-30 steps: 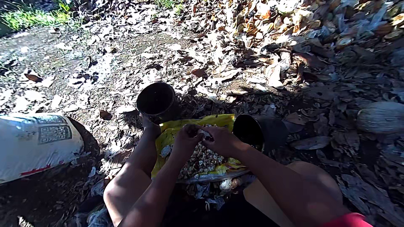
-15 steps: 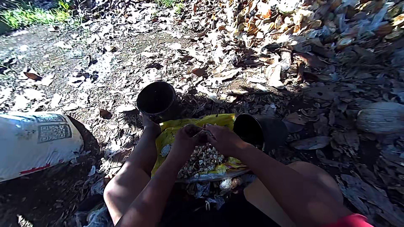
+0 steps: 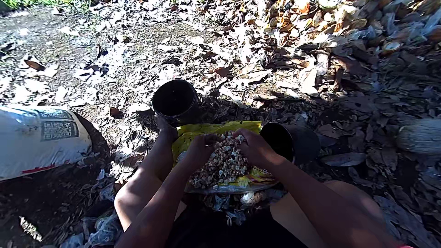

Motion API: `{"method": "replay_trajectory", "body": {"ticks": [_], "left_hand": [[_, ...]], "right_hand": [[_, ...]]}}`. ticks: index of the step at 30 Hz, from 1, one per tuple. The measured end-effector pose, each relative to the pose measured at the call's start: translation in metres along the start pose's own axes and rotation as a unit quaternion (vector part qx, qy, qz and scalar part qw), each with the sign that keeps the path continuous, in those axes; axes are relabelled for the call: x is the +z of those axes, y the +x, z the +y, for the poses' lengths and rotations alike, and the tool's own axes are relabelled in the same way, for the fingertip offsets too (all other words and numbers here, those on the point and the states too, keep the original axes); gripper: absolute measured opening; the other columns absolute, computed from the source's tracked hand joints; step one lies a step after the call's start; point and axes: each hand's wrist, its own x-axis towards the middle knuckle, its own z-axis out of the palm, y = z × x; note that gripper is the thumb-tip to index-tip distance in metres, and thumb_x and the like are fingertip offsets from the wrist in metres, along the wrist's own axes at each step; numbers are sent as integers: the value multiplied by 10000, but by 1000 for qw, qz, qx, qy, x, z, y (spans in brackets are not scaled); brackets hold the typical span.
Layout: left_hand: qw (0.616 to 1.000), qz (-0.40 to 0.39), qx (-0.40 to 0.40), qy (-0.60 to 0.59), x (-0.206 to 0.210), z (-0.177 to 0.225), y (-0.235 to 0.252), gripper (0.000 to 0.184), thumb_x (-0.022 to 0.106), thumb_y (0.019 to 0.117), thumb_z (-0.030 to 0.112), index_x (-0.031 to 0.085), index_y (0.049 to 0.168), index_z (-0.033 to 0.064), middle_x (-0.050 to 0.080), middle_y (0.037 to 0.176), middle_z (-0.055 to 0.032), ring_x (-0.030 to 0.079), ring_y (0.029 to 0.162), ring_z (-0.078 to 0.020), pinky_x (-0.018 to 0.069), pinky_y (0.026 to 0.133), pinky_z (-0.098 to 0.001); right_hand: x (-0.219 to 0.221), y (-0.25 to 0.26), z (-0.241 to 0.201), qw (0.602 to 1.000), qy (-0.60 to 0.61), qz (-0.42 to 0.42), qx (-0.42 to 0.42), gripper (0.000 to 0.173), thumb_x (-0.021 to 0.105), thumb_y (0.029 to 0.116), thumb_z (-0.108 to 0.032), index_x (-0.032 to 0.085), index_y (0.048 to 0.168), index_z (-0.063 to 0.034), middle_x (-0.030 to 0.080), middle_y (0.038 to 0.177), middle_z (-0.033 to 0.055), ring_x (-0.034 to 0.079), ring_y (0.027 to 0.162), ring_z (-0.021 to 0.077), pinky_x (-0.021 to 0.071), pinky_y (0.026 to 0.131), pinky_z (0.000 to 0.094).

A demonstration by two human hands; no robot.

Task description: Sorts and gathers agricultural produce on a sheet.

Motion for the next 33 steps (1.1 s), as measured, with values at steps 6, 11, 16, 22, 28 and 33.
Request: {"method": "replay_trajectory", "body": {"ticks": [6, 11, 16, 22, 28, 33], "left_hand": [[995, 71, -45, 49, -33, -42, 5, 247, 604, 988, 44, 694, 1210, 103, 724, 1148, -38, 689, 985, -138, 569, 890, -384], [983, 134, -123, -6, -59, -103, 7, 215, 631, 988, 101, 680, 1196, 75, 722, 1135, -57, 689, 952, -156, 571, 856, -383], [967, 138, -209, 39, -72, -178, 4, 267, 602, 995, 174, 682, 1224, 63, 709, 1181, -102, 692, 999, -204, 567, 887, -453], [949, 131, -285, 35, -55, -208, 3, 305, 586, 997, 203, 667, 1256, 63, 697, 1181, -138, 682, 1041, -249, 546, 931, -504], [959, 92, -261, 62, -48, -208, 25, 319, 585, 1010, 253, 664, 1270, 85, 704, 1211, -116, 688, 1090, -253, 537, 971, -537], [963, 53, -246, 93, -41, -224, 29, 323, 597, 1001, 209, 656, 1271, 43, 696, 1223, -153, 672, 1138, -302, 511, 1016, -570]], "right_hand": [[8, 2, 9, 995, 13, 76, -60, 290, 501, 1066, -267, 585, 1323, -163, 712, 1167, 36, 688, 1058, 149, 568, 940, 399], [13, 6, 16, 988, -38, 128, -75, 394, 467, 1087, -421, 548, 1327, -120, 717, 1215, 13, 686, 1112, 149, 561, 981, 410], [21, 11, 24, 982, -44, 162, -89, 400, 437, 1097, -394, 549, 1323, -84, 703, 1293, 28, 681, 1151, 143, 570, 975, 382], [27, 27, 40, 966, -99, 194, -142, 415, 418, 1096, -330, 577, 1288, 1, 657, 1332, 136, 613, 1267, 240, 494, 1090, 449], [35, 57, 46, 980, -95, 158, -81, 436, 411, 1102, -339, 571, 1364, -30, 624, 1428, 96, 599, 1306, 206, 488, 1108, 412], [35, 76, 42, 992, 14, 122, 8, 374, 407, 1096, -250, 522, 1365, -18, 625, 1410, 108, 616, 1269, 155, 523, 1052, 362]]}}
